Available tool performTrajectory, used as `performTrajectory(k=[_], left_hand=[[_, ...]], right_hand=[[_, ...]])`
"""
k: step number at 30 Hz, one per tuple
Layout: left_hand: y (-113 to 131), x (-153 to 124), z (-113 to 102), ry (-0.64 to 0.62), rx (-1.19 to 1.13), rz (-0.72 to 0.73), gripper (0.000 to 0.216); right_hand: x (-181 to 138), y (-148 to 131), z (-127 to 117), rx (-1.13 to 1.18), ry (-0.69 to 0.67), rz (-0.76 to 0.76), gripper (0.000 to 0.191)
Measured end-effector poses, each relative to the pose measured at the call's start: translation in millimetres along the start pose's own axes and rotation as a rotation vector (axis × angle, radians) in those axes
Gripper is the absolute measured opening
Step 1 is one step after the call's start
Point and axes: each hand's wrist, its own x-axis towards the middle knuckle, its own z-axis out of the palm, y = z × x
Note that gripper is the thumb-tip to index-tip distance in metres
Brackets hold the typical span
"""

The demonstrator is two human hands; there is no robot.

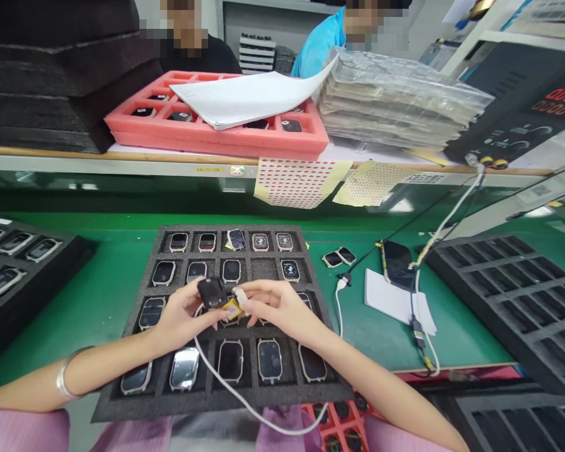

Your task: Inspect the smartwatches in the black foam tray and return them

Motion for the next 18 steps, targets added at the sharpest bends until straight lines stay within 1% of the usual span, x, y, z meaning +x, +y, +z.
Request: performTrajectory(k=[2, 4, 8, 12, 15, 18], left_hand=[[-0.8, -2.1, -1.1, -0.037, 0.017, 0.016, 0.019], [-0.2, -2.2, -1.0, -0.05, -0.025, -0.024, 0.021], [3.3, 1.1, -0.5, -0.046, -0.111, -0.142, 0.033], [4.5, 3.6, -4.0, -0.051, -0.063, -0.138, 0.042], [2.3, 4.0, -6.1, -0.115, -0.066, -0.14, 0.046], [-2.0, 3.8, -5.3, -0.188, -0.118, -0.197, 0.051]], right_hand=[[-1.2, 4.5, -0.8, 0.074, -0.086, 0.028, 0.035], [-2.4, 8.9, -1.4, 0.093, -0.131, 0.04, 0.04], [-4.6, 12.4, -0.5, 0.053, -0.125, -0.008, 0.044], [-6.5, 9.5, 5.0, 0.033, -0.155, -0.086, 0.049], [-7.0, 8.5, 8.1, 0.02, -0.193, -0.114, 0.049], [-6.3, 11.2, 7.7, 0.019, -0.233, -0.14, 0.054]])
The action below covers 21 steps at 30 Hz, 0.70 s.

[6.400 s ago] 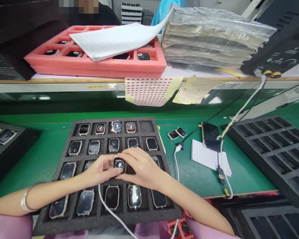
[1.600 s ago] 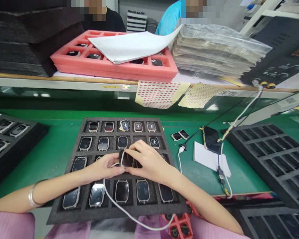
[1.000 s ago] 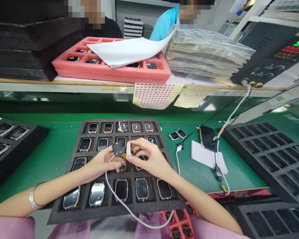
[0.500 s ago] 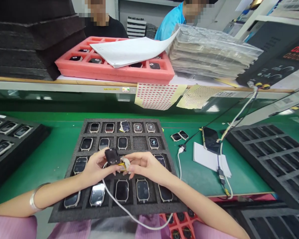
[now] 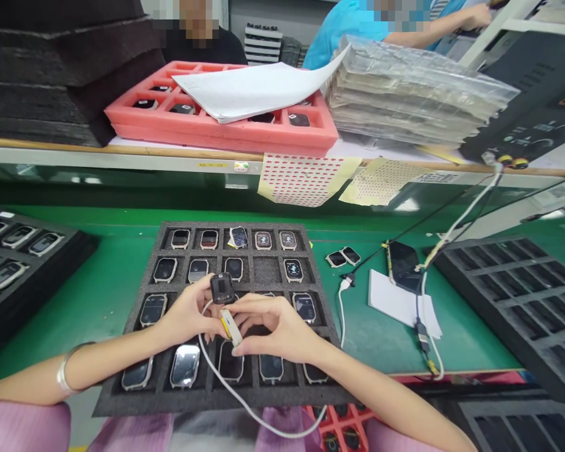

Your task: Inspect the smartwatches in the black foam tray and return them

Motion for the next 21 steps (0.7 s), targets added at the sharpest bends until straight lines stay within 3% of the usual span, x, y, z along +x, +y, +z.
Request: performTrajectory(k=[6, 11, 15, 18, 21], left_hand=[[-5.9, 3.5, 1.6, -0.078, -0.047, -0.081, 0.056], [-1.5, 7.1, 3.8, -0.027, -0.013, -0.111, 0.049], [3.2, 7.4, 4.2, -0.073, -0.062, -0.083, 0.056], [5.1, 6.2, 3.0, -0.103, -0.07, -0.115, 0.06], [5.1, 5.4, 2.6, -0.12, -0.061, -0.185, 0.05]], right_hand=[[1.4, 7.2, -2.3, 0.045, -0.007, 0.001, 0.055], [5.5, 6.9, 0.3, 0.259, 0.016, 0.08, 0.049], [9.0, 0.7, -7.5, 0.352, 0.096, 0.081, 0.042], [11.7, -6.4, -19.8, 0.236, 0.192, 0.038, 0.04], [13.8, -12.8, -26.2, -0.23, 0.241, -0.035, 0.04]])
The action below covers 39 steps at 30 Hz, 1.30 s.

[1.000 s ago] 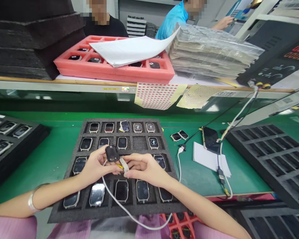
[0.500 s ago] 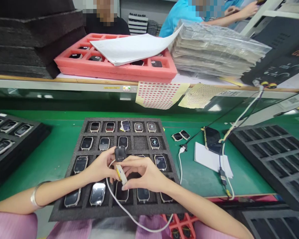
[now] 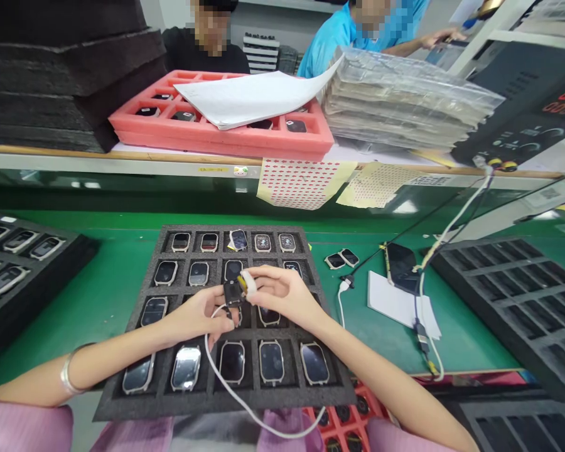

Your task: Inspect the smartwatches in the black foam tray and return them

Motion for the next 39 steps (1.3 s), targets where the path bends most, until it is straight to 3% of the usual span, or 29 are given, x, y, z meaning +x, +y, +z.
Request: performTrajectory(k=[3, 5, 8, 12, 16, 20, 27, 39], left_hand=[[-2.4, 0.3, 0.2, -0.026, 0.004, -0.015, 0.047], [-5.0, 0.8, 0.3, -0.038, 0.021, -0.009, 0.048], [-9.4, 1.6, 0.8, -0.039, 0.054, 0.017, 0.048], [-13.3, 2.2, 4.0, 0.023, 0.095, 0.057, 0.037], [-10.9, 0.7, 7.8, 0.08, 0.09, 0.061, 0.032], [-7.1, -2.0, 7.4, 0.113, 0.076, 0.029, 0.035], [-8.0, -3.6, 2.7, 0.082, 0.079, 0.024, 0.034], [-9.4, -3.8, 1.1, 0.063, 0.1, 0.018, 0.029]], right_hand=[[0.2, -3.9, 3.4, -0.597, -0.052, -0.192, 0.043], [-0.5, -4.7, 8.9, -0.872, -0.117, -0.274, 0.043], [-0.7, -4.7, 16.1, -1.098, -0.195, -0.319, 0.04], [0.5, -6.9, 21.5, -1.224, -0.228, -0.358, 0.04], [1.5, -6.9, 24.7, -1.245, -0.24, -0.4, 0.033], [1.4, 2.2, 23.8, -1.095, -0.224, -0.398, 0.035], [-1.2, 13.2, 22.0, -0.799, -0.144, -0.429, 0.041], [-3.8, 15.7, 22.7, -0.698, -0.135, -0.391, 0.046]])
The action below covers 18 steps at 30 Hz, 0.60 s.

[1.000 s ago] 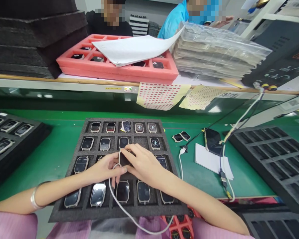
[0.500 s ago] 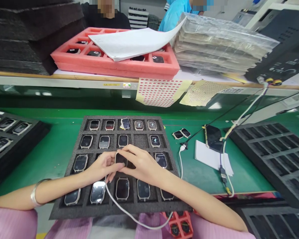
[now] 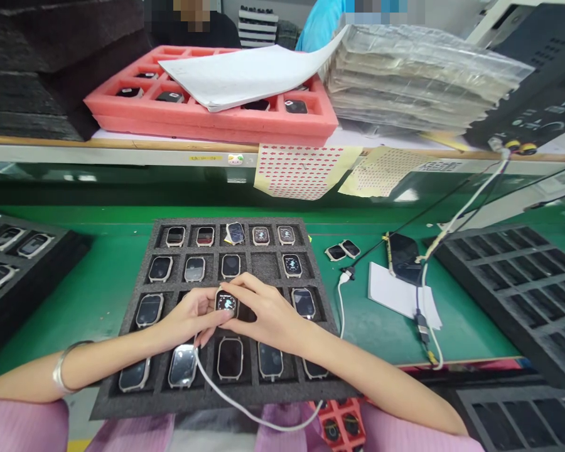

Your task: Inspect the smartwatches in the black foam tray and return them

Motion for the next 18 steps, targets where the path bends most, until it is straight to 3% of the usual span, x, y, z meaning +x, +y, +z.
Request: performTrajectory(k=[18], left_hand=[[2.8, -0.1, 1.8, -0.003, 0.016, -0.021, 0.029]], right_hand=[[-2.4, -0.1, -0.1, -0.009, -0.031, 0.033, 0.05]])
